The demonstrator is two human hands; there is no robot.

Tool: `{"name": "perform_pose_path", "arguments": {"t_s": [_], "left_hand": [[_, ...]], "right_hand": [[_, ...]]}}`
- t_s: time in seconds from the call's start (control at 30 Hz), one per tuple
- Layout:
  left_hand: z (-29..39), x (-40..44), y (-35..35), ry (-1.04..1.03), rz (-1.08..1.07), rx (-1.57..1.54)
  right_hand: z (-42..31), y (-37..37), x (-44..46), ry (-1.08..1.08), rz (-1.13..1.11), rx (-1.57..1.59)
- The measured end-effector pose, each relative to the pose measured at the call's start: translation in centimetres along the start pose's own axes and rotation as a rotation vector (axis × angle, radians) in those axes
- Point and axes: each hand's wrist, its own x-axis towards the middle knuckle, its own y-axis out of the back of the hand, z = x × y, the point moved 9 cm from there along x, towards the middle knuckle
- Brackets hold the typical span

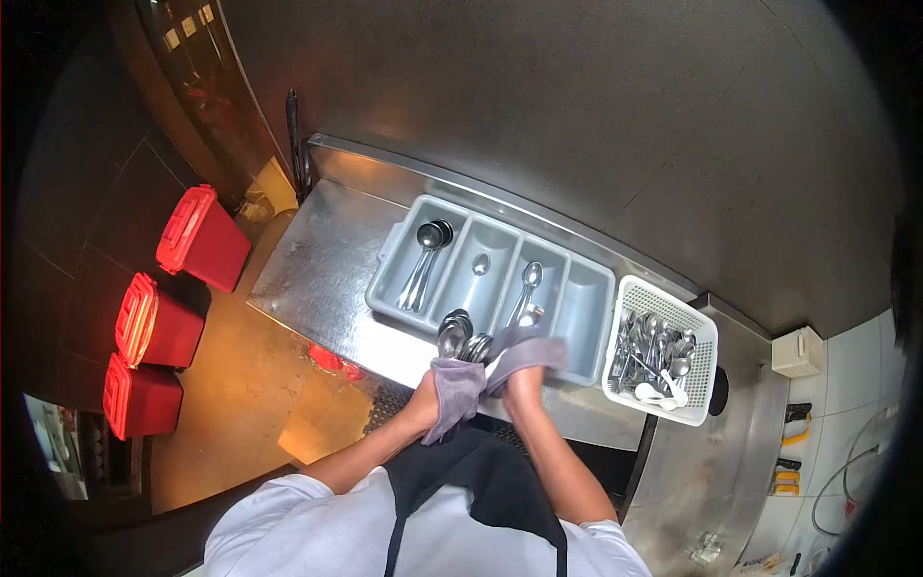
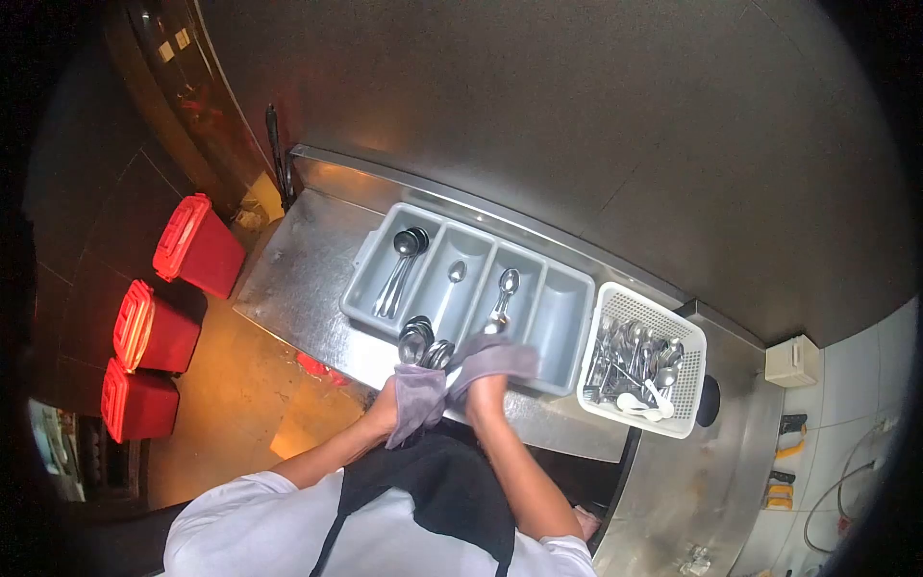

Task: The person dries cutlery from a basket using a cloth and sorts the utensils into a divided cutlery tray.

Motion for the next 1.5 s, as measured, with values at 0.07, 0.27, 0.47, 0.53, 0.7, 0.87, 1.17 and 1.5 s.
{"name": "perform_pose_path", "arguments": {"t_s": [0.07,0.27,0.47,0.53,0.7,0.87,1.17,1.5], "left_hand": [[-0.3,0.2,1.0,-0.004,0.112,0.033],[-1.6,1.1,1.2,0.048,0.045,-0.289],[-1.9,1.9,0.0,0.045,-0.140,-0.279],[-3.3,2.0,0.9,0.082,0.008,-0.300],[-2.7,1.6,1.4,0.101,0.014,-0.237],[-0.1,0.3,0.6,0.062,0.035,-0.185],[0.0,0.7,1.2,0.053,0.131,-0.141],[-1.1,2.8,1.0,-0.138,-0.101,-0.217]], "right_hand": [[3.4,-2.4,-3.4,-0.153,-0.018,0.068],[2.5,-0.6,0.4,-0.302,-0.225,0.153],[-0.2,-2.9,-0.6,0.147,-0.394,-0.435],[-0.4,-3.4,-0.3,0.379,-0.389,-0.613],[-2.7,-3.8,2.3,0.768,-0.311,-1.115],[-3.3,-0.4,2.3,0.274,-0.057,-0.427],[3.6,-3.3,-2.7,-0.365,-0.235,0.003],[-1.0,-1.5,3.1,-0.292,-0.316,0.294]]}}
